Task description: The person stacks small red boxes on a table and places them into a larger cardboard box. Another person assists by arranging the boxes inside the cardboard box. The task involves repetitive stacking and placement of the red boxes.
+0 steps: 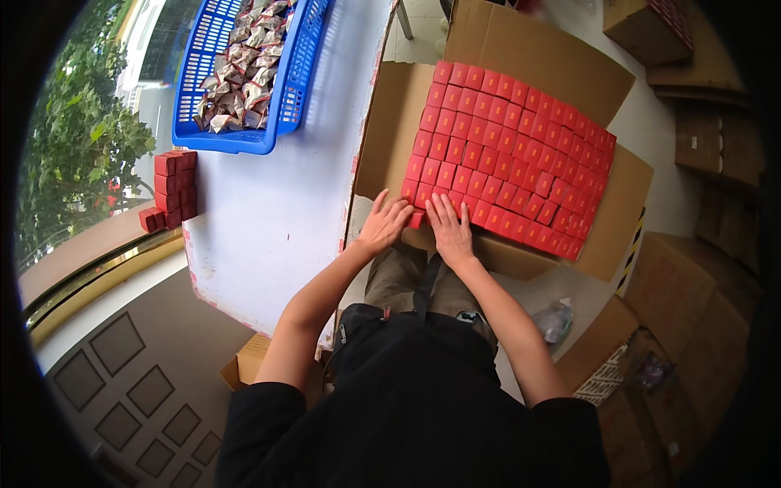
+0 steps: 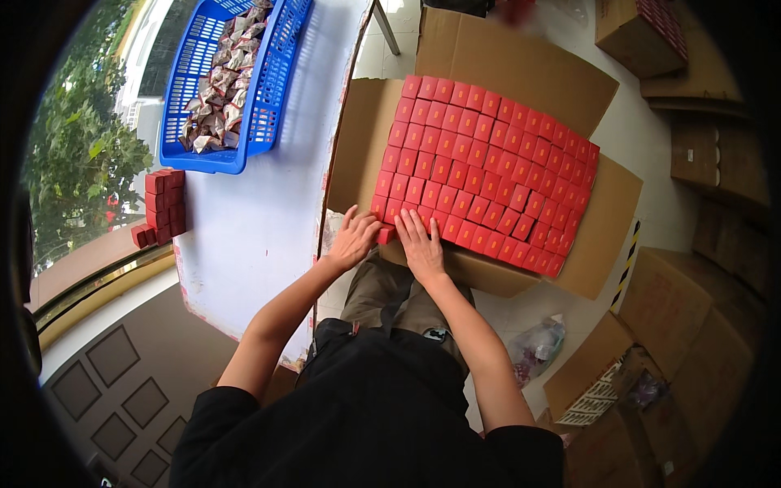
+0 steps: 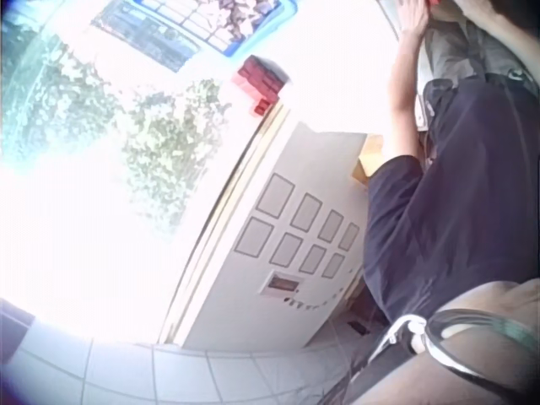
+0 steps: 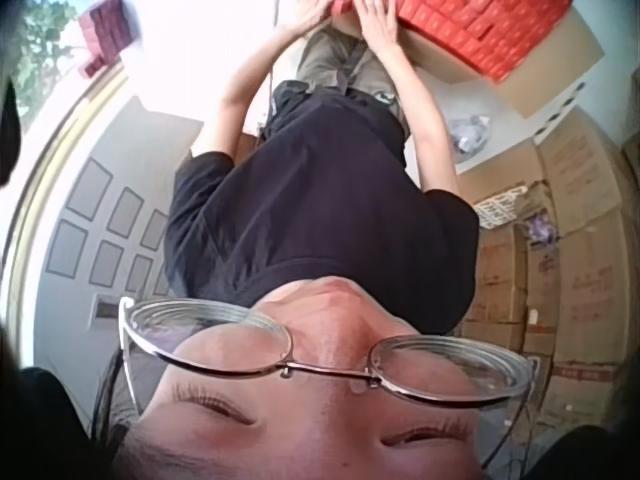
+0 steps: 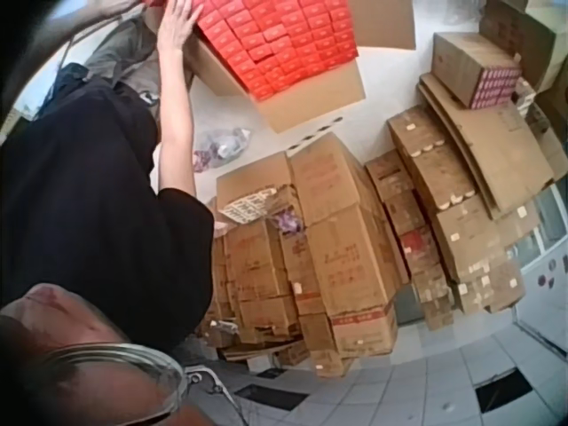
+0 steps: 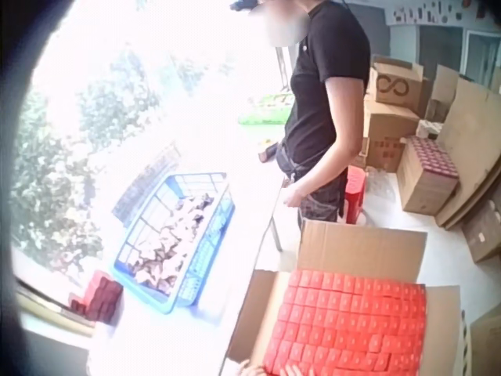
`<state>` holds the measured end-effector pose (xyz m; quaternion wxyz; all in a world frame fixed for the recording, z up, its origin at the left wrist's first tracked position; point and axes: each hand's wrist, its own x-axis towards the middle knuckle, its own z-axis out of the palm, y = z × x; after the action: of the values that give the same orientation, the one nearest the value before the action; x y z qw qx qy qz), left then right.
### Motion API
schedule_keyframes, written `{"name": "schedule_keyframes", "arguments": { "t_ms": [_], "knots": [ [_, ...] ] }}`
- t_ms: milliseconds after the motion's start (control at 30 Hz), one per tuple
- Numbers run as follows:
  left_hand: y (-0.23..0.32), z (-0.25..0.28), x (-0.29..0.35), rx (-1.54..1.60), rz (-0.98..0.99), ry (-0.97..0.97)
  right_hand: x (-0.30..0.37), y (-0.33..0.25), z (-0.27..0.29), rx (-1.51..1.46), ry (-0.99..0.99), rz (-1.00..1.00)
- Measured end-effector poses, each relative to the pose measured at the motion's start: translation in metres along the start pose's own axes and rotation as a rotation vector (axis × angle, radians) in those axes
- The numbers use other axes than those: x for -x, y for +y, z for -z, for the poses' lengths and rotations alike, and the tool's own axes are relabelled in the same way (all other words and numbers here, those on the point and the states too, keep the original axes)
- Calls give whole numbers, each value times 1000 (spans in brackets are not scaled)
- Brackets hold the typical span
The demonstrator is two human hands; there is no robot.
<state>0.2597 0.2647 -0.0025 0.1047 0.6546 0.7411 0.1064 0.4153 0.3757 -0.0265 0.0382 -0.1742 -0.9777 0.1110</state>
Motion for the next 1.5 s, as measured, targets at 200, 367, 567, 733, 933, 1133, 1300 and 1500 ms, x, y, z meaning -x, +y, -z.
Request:
{"name": "schedule_keyframes", "arguments": {
  "t_ms": [200,367,567,733,933,1133,1300,1500],
  "knots": [
    [3,1,2,-9,0,0,0,3,33,-275,-72,-122],
    [6,-17,4,19,-35,20,2,-6,53,-303,32,-46],
    [2,-15,13,169,7,132,-17,-28,40,-393,71,-12],
    [40,-27,28,663,722,404,-21,-8,36,-337,78,91],
    [74,-58,14,940,898,413,-21,-16,35,-231,84,170],
    [76,-56,11,776,911,404,-16,-16,24,-172,53,172],
    [77,-52,-6,776,1160,566,-31,-25,23,-65,44,129],
    [86,-49,9,1602,1395,489,-51,-29,29,46,-165,391]
  ]
}}
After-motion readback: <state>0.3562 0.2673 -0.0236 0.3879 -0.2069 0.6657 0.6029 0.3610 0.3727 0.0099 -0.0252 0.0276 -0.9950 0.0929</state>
